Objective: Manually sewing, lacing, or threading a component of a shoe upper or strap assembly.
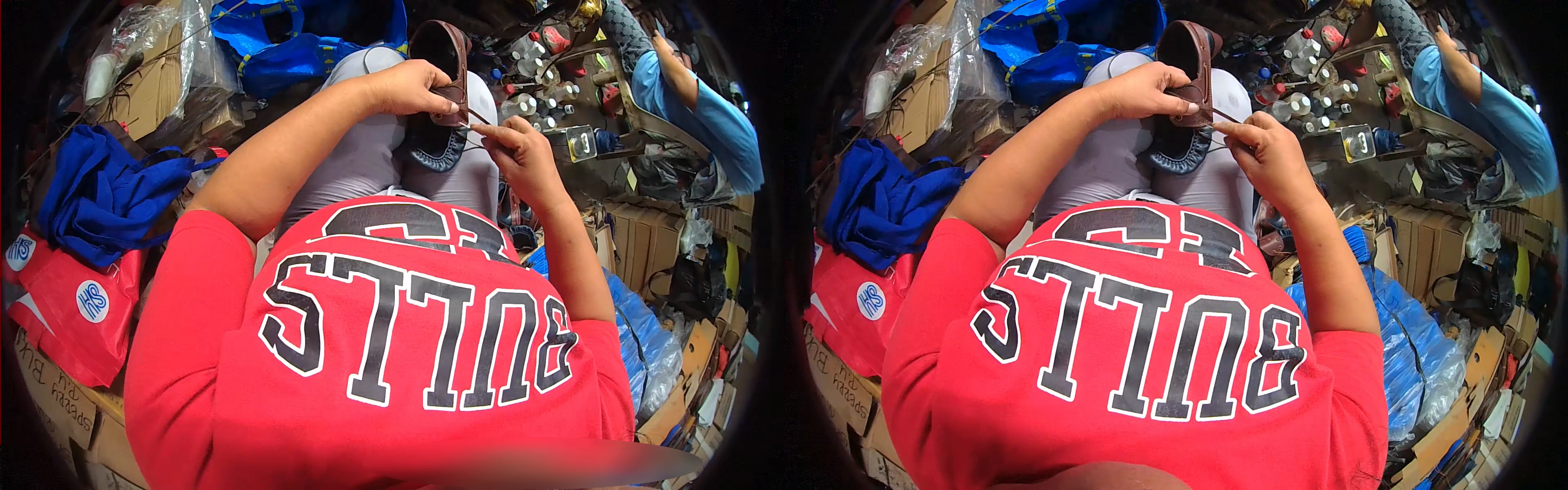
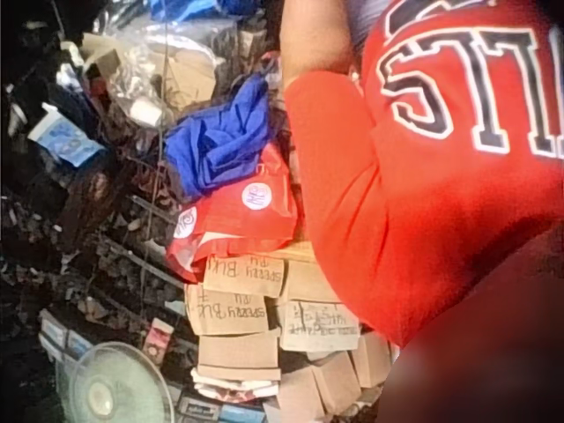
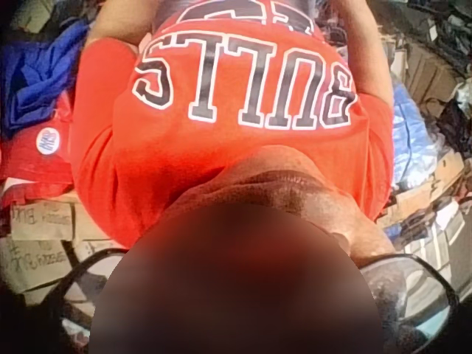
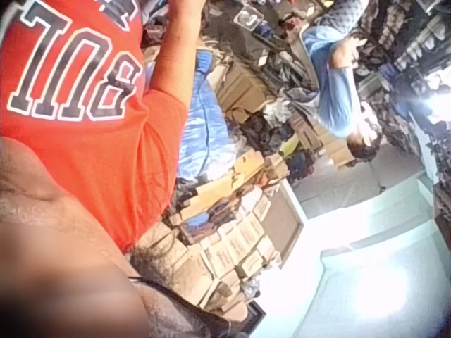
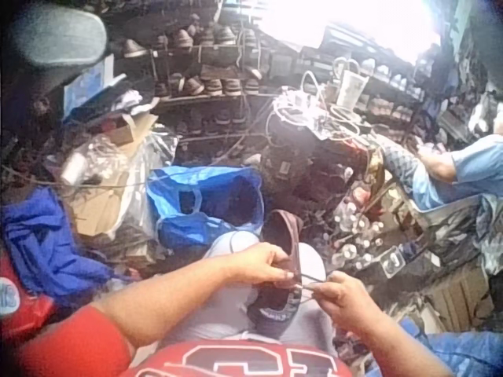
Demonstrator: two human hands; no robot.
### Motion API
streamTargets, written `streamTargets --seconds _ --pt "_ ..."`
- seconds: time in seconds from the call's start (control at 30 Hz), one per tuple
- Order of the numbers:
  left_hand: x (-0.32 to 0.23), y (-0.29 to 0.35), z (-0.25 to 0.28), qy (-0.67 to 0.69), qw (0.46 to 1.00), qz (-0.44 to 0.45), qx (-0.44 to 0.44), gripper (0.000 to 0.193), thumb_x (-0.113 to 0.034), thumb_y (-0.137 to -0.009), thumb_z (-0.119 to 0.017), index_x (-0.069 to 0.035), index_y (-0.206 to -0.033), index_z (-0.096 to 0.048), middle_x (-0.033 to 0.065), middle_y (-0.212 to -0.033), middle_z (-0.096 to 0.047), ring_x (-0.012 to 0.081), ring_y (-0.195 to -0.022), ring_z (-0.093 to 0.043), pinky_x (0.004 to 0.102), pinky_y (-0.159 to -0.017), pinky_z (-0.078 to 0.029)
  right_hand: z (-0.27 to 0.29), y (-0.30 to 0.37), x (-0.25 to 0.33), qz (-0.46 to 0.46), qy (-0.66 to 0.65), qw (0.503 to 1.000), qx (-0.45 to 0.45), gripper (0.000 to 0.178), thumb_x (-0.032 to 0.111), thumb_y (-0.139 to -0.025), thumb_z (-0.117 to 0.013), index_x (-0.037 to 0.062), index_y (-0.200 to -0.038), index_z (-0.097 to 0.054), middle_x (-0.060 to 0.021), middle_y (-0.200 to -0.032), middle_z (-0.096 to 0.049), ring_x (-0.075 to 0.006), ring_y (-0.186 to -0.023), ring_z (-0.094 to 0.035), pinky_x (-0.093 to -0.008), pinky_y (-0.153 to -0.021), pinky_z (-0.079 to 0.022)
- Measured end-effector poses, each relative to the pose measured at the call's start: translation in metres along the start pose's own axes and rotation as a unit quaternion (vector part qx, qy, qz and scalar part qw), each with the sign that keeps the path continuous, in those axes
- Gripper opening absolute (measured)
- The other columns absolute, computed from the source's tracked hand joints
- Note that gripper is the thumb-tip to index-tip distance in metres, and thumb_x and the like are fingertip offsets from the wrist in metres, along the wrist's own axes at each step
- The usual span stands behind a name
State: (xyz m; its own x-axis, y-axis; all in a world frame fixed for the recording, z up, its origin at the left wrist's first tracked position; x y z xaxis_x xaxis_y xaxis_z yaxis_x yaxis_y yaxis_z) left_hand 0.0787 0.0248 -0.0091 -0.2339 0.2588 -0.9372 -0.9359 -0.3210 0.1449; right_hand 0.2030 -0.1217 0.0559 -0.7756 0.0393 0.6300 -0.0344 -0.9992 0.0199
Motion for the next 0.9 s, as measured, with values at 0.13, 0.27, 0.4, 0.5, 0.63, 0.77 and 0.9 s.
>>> streamTargets --seconds 0.13,0.27,0.4,0.5,0.63,0.77,0.9 --pt "0.002 -0.001 0.0 -0.006 1.0 -0.008 0.006 0.025 -0.019 -0.081 -0.068 0.001 -0.096 -0.064 0.0024 -0.082 -0.064 0.009 -0.078 -0.056 0.025 -0.075 -0.045 0.0 -0.006 0.0 -0.001 0.032 0.999 0.006 0.023 0.005 -0.079 -0.063 0.0117 -0.1 -0.07 -0.0091 -0.077 -0.057 -0.0231 -0.07 -0.059 -0.0312 -0.064 -0.047" --pt "-0.005 0.004 0.005 -0.041 0.998 -0.024 0.05 0.034 -0.024 -0.077 -0.071 0.0 -0.1 -0.064 0.0061 -0.085 -0.064 0.0152 -0.082 -0.059 0.0281 -0.078 -0.045 0.005 -0.012 0.004 0.016 0.095 0.995 0.03 0.021 0.007 -0.079 -0.062 0.0107 -0.097 -0.07 -0.0105 -0.076 -0.057 -0.0273 -0.069 -0.059 -0.0352 -0.064 -0.047" --pt "-0.022 0.003 0.006 -0.215 0.974 -0.069 0.026 0.043 -0.03 -0.069 -0.076 -0.001 -0.098 -0.065 0.0131 -0.09 -0.063 0.0235 -0.084 -0.062 0.0308 -0.077 -0.047 0.01 -0.021 0.025 0.095 0.196 0.975 0.037 0.02 0.008 -0.078 -0.062 0.0093 -0.096 -0.07 -0.011 -0.075 -0.057 -0.0293 -0.069 -0.059 -0.037 -0.064 -0.047" --pt "-0.034 -0.003 0.002 -0.188 0.981 -0.047 0.025 0.041 -0.03 -0.066 -0.078 -0.004 -0.096 -0.068 0.0153 -0.089 -0.065 0.0246 -0.081 -0.062 0.0318 -0.073 -0.047 0.01 -0.028 0.025 0.112 0.218 0.967 0.07 0.02 0.007 -0.078 -0.062 0.0085 -0.096 -0.07 -0.0116 -0.075 -0.057 -0.0294 -0.07 -0.059 -0.0359 -0.065 -0.048" --pt "-0.035 -0.014 0.001 -0.137 0.988 -0.046 0.051 0.038 -0.027 -0.071 -0.076 -0.007 -0.102 -0.068 0.0119 -0.087 -0.068 0.0216 -0.078 -0.063 0.0321 -0.07 -0.048 0.019 -0.035 -0.006 -0.022 0.038 0.987 0.157 0.024 0.0 -0.078 -0.062 0.007 -0.099 -0.07 -0.0096 -0.08 -0.062 -0.0186 -0.074 -0.062 -0.0297 -0.069 -0.049" --pt "-0.029 -0.024 -0.001 -0.104 0.987 -0.018 0.121 0.032 -0.019 -0.075 -0.072 -0.008 -0.105 -0.068 0.0071 -0.089 -0.069 0.0164 -0.079 -0.063 0.03 -0.072 -0.048 0.008 -0.032 -0.036 -0.127 -0.186 0.96 0.164 0.02 -0.002 -0.081 -0.062 0.0035 -0.099 -0.069 -0.0029 -0.089 -0.066 -0.0101 -0.084 -0.061 -0.0246 -0.075 -0.049" --pt "-0.027 -0.025 -0.002 -0.085 0.987 -0.02 0.136 0.031 -0.012 -0.075 -0.071 -0.008 -0.105 -0.068 0.0064 -0.089 -0.069 0.015 -0.079 -0.062 0.0287 -0.072 -0.049 0.009 -0.036 -0.053 -0.114 -0.158 0.966 0.173 0.019 -0.001 -0.083 -0.062 0.0032 -0.1 -0.068 -0.0015 -0.092 -0.066 -0.0106 -0.087 -0.061 -0.0234 -0.08 -0.048"
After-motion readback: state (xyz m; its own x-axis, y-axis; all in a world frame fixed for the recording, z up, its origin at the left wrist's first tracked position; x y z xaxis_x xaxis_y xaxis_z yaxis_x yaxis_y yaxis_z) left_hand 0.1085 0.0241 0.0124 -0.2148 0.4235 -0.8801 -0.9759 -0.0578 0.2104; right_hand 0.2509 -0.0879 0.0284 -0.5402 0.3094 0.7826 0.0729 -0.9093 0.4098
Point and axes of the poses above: each hand's wrist, its own y-axis away from the middle knuckle, its own z-axis out of the back of the hand, x = y × z, the point moved 4 cm from there along -y, towards the middle knuckle
